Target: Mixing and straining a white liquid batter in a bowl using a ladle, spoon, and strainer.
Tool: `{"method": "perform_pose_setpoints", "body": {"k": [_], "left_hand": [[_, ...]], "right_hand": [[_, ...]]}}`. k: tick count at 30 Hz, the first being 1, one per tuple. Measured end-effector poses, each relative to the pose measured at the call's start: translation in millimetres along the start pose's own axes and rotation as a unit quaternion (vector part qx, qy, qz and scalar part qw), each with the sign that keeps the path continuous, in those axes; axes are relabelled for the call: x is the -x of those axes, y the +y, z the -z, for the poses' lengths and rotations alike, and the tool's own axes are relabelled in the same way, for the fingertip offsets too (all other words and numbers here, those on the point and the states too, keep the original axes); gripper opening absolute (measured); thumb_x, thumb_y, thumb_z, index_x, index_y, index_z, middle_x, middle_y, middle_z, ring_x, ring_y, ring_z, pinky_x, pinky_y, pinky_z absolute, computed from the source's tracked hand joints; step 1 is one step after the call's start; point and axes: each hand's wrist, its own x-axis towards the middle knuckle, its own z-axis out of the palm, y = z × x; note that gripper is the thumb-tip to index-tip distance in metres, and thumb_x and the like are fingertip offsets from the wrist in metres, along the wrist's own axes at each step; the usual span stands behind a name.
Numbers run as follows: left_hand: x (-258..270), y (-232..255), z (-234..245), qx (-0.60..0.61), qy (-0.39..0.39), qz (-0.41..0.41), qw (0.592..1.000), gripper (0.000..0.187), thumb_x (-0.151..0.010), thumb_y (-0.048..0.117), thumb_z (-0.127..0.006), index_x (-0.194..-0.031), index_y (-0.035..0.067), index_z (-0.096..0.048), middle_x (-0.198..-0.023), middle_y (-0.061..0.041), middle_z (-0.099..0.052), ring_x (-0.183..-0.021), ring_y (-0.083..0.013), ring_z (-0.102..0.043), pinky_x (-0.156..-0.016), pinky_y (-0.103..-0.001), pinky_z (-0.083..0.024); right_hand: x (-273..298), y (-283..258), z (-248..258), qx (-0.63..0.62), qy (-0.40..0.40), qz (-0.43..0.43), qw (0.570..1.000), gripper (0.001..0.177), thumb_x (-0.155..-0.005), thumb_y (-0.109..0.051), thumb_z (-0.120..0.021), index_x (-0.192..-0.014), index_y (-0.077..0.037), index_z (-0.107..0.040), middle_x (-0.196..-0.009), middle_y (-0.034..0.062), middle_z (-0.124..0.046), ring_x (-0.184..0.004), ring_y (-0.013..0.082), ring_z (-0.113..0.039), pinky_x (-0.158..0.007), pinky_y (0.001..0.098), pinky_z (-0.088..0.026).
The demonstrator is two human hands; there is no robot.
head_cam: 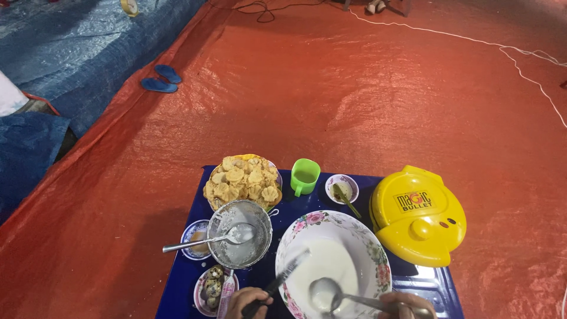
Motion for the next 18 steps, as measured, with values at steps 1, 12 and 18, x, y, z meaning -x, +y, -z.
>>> {"method": "perform_pose_setpoints", "body": {"k": [1, 12, 18], "left_hand": [[-8, -5, 5, -0.019, 0.013, -0.085, 0.996, 0.021, -0.088, 0.037, -0.068, -0.098, 0.021, -0.074, -0.076, 0.01, -0.085, -0.086, -0.0104, -0.073, -0.086, -0.024, -0.053], [16, -3, 4, 0.184, 0.048, 0.112, 0.975, 0.02, -0.087, 0.019, -0.072, -0.097, 0.001, -0.07, -0.083, -0.017, -0.081, -0.066, -0.0201, -0.086, -0.064, -0.025, -0.067], [3, 6, 6, 0.119, 0.074, 0.077, 0.987, 0.018, -0.089, 0.021, -0.068, -0.099, 0.005, -0.07, -0.081, -0.014, -0.084, -0.07, -0.0171, -0.085, -0.071, -0.023, -0.063]], "right_hand": [[31, -17, -45, 0.068, 0.065, 0.231, 0.968, 0.027, -0.097, -0.02, -0.061, -0.096, 0.005, -0.07, -0.084, 0.0301, -0.081, -0.06, 0.0394, -0.084, -0.047, 0.0338, -0.069], [36, -30, -90, 0.16, 0.078, 0.441, 0.88, 0.017, -0.108, -0.009, -0.045, -0.113, -0.004, -0.061, -0.111, 0.0203, -0.073, -0.085, 0.0256, -0.08, -0.072, 0.0276, -0.07], [54, -34, -104, 0.212, 0.049, 0.456, 0.863, 0.021, -0.105, -0.012, -0.05, -0.107, -0.005, -0.07, -0.104, 0.0075, -0.08, -0.092, 0.0173, -0.078, -0.091, 0.0243, -0.059]]}}
